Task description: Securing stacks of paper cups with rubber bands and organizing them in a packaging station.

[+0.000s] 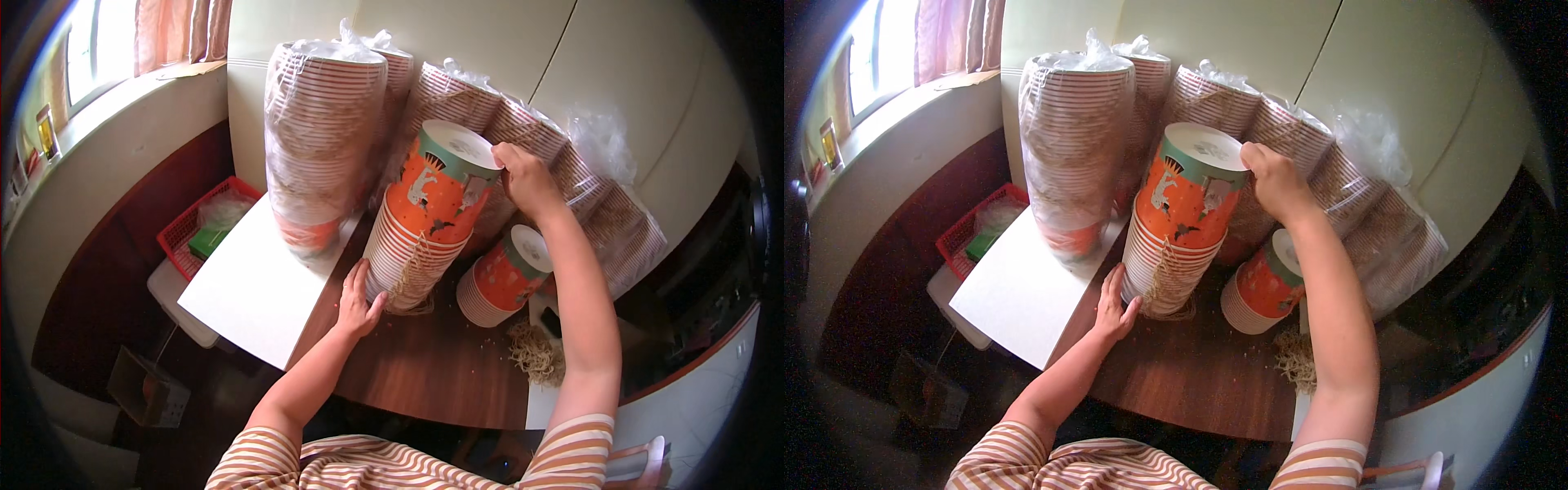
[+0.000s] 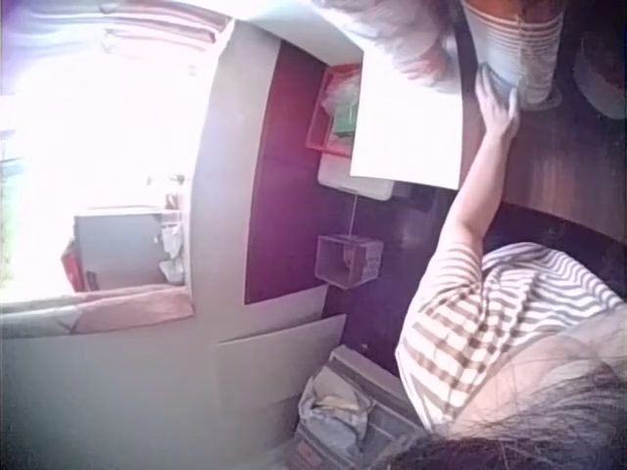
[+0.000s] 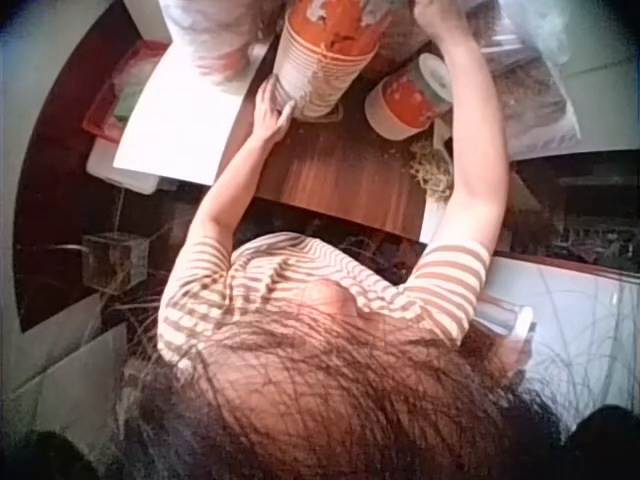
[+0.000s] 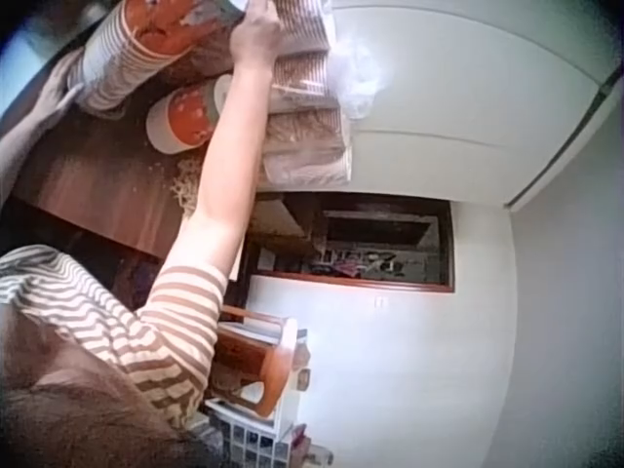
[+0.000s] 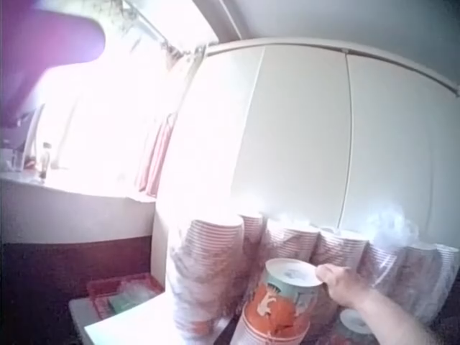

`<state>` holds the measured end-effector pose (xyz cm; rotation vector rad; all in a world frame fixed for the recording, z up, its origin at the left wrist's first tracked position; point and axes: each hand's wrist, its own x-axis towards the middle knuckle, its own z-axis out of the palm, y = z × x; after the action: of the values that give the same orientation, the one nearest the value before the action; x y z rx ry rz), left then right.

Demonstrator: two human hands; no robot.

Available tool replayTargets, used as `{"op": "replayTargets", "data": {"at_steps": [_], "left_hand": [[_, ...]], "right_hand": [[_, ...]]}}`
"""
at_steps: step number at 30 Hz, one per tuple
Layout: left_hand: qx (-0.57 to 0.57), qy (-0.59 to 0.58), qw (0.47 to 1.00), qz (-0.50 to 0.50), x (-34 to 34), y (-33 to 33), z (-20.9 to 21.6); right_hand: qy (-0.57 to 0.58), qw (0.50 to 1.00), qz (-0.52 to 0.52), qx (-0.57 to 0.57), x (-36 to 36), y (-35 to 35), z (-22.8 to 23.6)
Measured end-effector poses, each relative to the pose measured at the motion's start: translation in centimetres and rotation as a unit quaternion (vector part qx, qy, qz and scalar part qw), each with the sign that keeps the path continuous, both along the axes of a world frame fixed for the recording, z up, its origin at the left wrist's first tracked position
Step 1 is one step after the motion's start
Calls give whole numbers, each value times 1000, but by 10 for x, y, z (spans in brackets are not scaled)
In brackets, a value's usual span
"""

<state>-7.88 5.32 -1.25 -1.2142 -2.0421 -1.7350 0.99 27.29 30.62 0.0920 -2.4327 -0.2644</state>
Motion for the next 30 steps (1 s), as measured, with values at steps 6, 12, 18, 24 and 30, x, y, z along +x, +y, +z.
{"op": "replayTargets", "data": {"at_steps": [6, 12, 18, 24, 30], "left_hand": [[-5, -6, 1000, -1, -1, -4, 2], [0, -1, 1000, -9, 1, -1, 2], [0, -19, 1000, -12, 0, -3, 1], [5, -20, 1000, -15, 0, -2, 2], [17, -13, 1000, -3, 0, -5, 1]], "right_hand": [[-33, 999, -12, -41, 3, -17, -4], [17, 1000, -6, 14, 9, -20, -11], [54, 998, -4, -19, 24, -48, -11], [53, 998, 7, -17, 29, -55, -20], [130, 955, -70, -257, 41, -51, -57]]}}
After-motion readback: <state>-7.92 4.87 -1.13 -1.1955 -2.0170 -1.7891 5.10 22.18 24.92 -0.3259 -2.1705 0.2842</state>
